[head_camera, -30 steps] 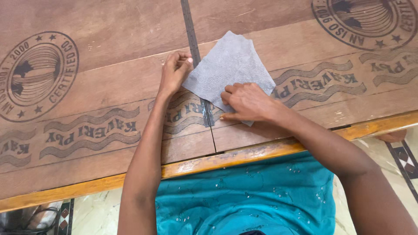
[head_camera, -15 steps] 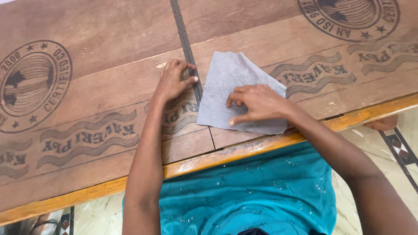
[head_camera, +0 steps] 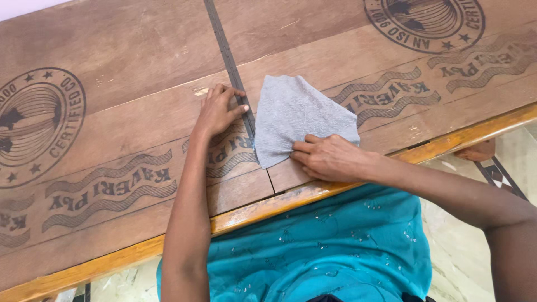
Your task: The person wipes the top surface and side edges of a wooden table using a gray cloth. The person moves the cloth back and forth across the tabletop and along the side panel, covering multiple areas.
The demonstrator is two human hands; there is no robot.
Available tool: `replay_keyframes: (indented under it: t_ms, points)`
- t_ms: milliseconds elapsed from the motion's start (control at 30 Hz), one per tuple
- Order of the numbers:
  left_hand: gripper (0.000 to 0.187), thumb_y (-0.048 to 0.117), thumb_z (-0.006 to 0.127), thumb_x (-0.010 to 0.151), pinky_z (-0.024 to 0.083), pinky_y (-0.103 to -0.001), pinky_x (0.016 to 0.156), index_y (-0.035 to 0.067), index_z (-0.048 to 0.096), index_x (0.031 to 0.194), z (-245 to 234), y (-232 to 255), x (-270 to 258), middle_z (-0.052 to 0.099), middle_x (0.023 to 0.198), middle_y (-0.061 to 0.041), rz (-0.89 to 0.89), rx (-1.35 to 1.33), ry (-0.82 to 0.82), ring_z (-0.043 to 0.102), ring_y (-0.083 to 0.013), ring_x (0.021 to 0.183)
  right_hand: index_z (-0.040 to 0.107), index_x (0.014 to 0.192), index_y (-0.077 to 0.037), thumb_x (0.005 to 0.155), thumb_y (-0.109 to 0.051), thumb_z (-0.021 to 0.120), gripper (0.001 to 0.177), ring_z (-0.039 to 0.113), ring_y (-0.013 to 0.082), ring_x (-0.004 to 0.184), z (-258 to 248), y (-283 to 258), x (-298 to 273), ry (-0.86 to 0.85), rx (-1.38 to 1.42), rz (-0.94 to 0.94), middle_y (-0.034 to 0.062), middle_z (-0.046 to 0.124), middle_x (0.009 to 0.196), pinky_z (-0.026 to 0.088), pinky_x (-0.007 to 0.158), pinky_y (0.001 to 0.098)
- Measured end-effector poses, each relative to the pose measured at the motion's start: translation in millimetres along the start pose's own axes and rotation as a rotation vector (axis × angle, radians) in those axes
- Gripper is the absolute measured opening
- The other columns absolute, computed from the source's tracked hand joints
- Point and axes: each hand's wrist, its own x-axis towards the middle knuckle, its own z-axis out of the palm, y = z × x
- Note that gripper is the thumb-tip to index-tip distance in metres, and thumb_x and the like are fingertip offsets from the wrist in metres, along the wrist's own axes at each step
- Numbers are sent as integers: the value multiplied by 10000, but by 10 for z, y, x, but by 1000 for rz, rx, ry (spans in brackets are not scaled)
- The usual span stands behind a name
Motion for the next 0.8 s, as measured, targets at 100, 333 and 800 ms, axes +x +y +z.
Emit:
replay_keyframes:
  t_ms: [100,333,800]
  points:
    - [438,438,794,823,372,-466,1113,234,742,1207,-21,-22,-8,617,1228,-45,22,3,-16,515,-238,1234,672,1141,-24,844,-120,596,322,623,286,1030,-128,5,52,-14,22,-1,91,607,1120,594,667,402]
    - [455,422,796,829,378,-496,1097,198,727,1219,-64,-36,-29,592,1254,-89,87,6,-20,508,-290,1267,746,973,-33,832,-56,594,208,623,311,1153,-443,295,217,-99,79,-7,83,666,1242,563,863,443]
    - [440,416,783,850,404,-503,1081,192,721,1224,-85,-35,-23,583,1275,-112,89,41,-42,518,-315,1268,558,1456,-88,873,113,581,616,538,349,1342,-872,1684,616,56,-302,193,105,432,1660,575,781,396]
